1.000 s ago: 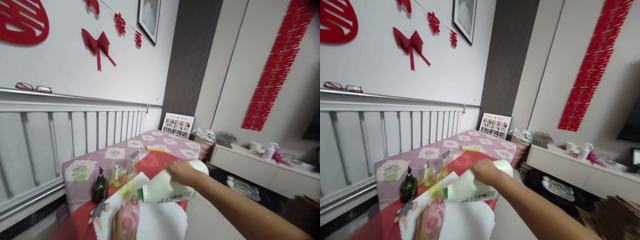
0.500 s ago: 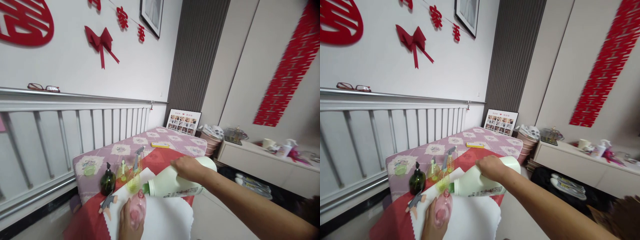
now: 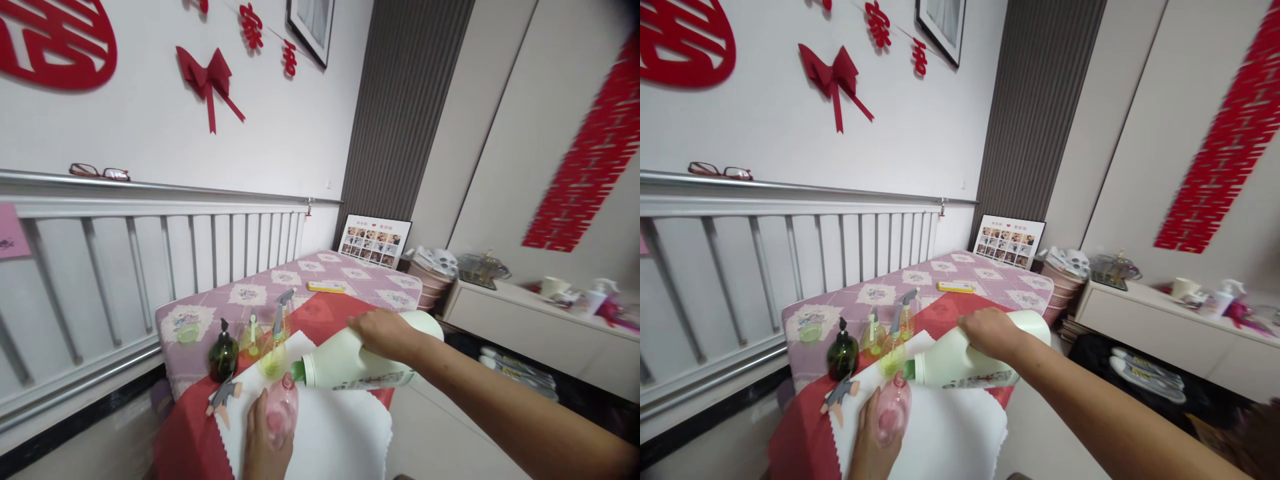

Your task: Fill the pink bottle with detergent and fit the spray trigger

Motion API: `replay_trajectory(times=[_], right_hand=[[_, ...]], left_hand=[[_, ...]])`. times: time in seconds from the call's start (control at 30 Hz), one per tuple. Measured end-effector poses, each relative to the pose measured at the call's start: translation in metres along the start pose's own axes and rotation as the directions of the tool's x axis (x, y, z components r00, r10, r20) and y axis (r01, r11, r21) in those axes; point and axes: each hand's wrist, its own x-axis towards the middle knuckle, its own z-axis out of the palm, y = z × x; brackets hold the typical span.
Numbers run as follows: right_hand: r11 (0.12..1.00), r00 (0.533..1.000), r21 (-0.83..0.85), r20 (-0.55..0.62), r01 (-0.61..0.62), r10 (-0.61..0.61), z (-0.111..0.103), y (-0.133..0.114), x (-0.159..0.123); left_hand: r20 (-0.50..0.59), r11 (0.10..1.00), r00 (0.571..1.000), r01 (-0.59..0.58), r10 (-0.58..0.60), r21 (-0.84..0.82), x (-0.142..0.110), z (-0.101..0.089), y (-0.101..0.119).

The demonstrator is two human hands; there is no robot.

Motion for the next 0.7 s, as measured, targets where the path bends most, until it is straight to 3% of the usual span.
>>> replay_trajectory(times=[0.53,0.7], right_hand=[[1.0,1.0,-0.008,-0.004,0.002,-0.002,0.0009,0.0007,0.0009],[1.0,1.0,-0.015,-0.001,-0.004,0.004,-0.0008,-0.0004,-0.001]], left_hand=[[-0.039,0.998,0.998,-0.056,0.056,0.0,0.0028,0.0006,0.0017],[-0.012,1.0,1.0,-0.002,0.002,-0.023,0.0015,0.0024,0.0047]])
